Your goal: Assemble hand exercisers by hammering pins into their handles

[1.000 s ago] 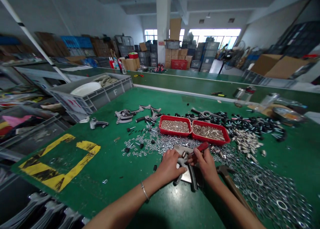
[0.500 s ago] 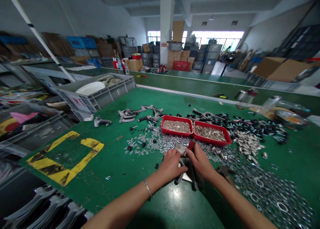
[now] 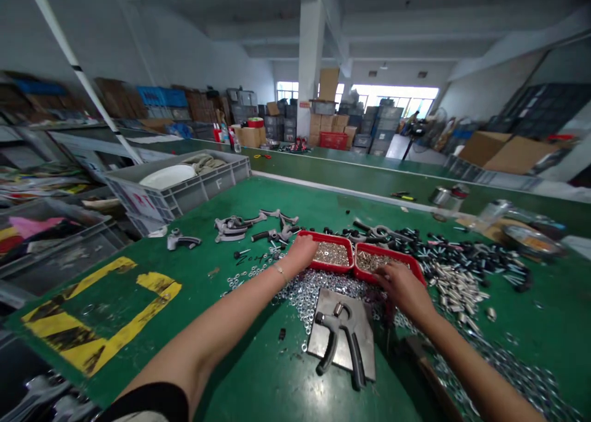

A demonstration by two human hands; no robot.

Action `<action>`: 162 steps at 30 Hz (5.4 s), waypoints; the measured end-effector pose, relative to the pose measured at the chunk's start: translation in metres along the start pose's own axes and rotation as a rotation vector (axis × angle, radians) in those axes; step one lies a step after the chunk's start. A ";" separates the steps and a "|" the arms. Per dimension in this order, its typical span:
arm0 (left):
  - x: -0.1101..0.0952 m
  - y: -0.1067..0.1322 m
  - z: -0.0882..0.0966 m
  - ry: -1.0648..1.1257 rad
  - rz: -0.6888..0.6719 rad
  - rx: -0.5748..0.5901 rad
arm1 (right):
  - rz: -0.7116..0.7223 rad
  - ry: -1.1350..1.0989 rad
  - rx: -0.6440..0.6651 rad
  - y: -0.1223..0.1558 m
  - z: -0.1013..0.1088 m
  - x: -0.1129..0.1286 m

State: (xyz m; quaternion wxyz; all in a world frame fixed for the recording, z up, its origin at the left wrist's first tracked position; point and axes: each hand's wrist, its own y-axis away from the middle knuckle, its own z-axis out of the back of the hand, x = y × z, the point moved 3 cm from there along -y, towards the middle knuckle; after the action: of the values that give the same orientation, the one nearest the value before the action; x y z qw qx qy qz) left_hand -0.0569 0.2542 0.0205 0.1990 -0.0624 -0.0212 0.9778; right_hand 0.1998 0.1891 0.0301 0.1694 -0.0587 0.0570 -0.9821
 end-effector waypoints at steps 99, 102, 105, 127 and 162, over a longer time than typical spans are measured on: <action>0.016 -0.018 -0.030 0.058 0.123 0.028 | -0.154 -0.085 -0.125 0.195 -0.037 -0.056; 0.016 -0.016 -0.030 0.089 0.111 -0.029 | -0.279 -0.424 0.022 0.179 -0.026 -0.034; 0.015 -0.017 -0.028 0.138 0.092 -0.094 | -0.257 -0.618 0.171 0.163 -0.011 0.010; 0.029 -0.012 -0.011 0.588 -0.009 -0.253 | -0.615 -1.255 0.371 0.138 -0.024 0.060; -0.082 0.075 -0.070 0.236 -0.347 -0.146 | -0.626 -1.467 0.172 0.168 -0.042 0.057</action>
State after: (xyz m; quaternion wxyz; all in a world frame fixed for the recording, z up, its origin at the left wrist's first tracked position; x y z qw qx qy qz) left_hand -0.0024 0.1540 -0.0450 0.3601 -0.1863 -0.0790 0.9107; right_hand 0.1953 0.0165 -0.0279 -0.1157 -0.6893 -0.1640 -0.6961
